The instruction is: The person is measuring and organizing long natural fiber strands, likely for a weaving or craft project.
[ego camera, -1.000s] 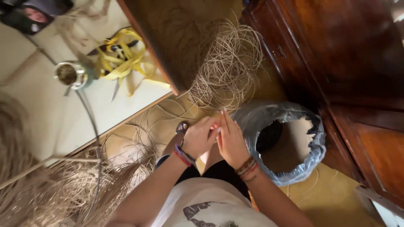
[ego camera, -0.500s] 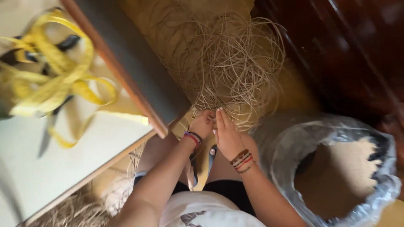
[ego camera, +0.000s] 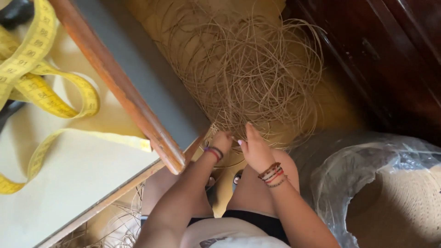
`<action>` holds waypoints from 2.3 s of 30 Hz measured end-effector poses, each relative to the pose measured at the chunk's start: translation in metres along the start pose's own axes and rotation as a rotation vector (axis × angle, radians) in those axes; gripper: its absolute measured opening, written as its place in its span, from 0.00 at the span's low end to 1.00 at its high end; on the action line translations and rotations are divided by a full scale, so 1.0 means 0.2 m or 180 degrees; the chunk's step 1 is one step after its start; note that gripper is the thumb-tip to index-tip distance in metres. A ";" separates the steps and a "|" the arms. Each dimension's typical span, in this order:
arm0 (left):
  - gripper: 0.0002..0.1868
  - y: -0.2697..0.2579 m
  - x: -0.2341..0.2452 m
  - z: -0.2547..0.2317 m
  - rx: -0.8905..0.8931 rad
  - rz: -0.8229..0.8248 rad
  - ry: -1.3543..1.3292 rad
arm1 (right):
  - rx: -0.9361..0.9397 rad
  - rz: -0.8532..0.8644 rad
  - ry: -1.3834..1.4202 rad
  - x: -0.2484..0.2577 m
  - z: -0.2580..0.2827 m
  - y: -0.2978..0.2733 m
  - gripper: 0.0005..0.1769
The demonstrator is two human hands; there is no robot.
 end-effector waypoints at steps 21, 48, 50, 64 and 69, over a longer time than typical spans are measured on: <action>0.15 -1.87 0.93 -2.00 -0.0722 0.1890 -0.5189 | -0.0416 -0.0815 0.1419 1.65 0.55 -1.18 0.07; 0.33 -2.56 1.03 -3.04 -0.1522 0.0736 -0.1878 | 0.0661 -0.1695 -0.0569 3.07 0.46 -1.43 0.08; 0.21 -2.46 0.99 -3.07 -0.0862 0.1370 -0.4625 | 0.0641 -0.1038 -0.0425 2.96 0.34 -1.38 0.09; 0.19 -2.39 0.97 -3.17 -0.1339 0.0665 -0.3522 | 0.0229 0.0180 0.3589 2.83 0.16 -1.06 0.12; 0.25 -2.32 1.11 -3.07 -0.0892 0.0638 -0.4255 | 0.0018 -0.0394 0.1031 3.00 0.10 -1.13 0.10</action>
Point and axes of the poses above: each hand's wrist, its own y-axis towards the middle knuckle, its own x-axis out of the back of the hand, z = x × y, the point moved 9 cm from there along y, towards the middle knuckle, and after that the axes turned 12 degrees about -y, right-handed, at the moved point
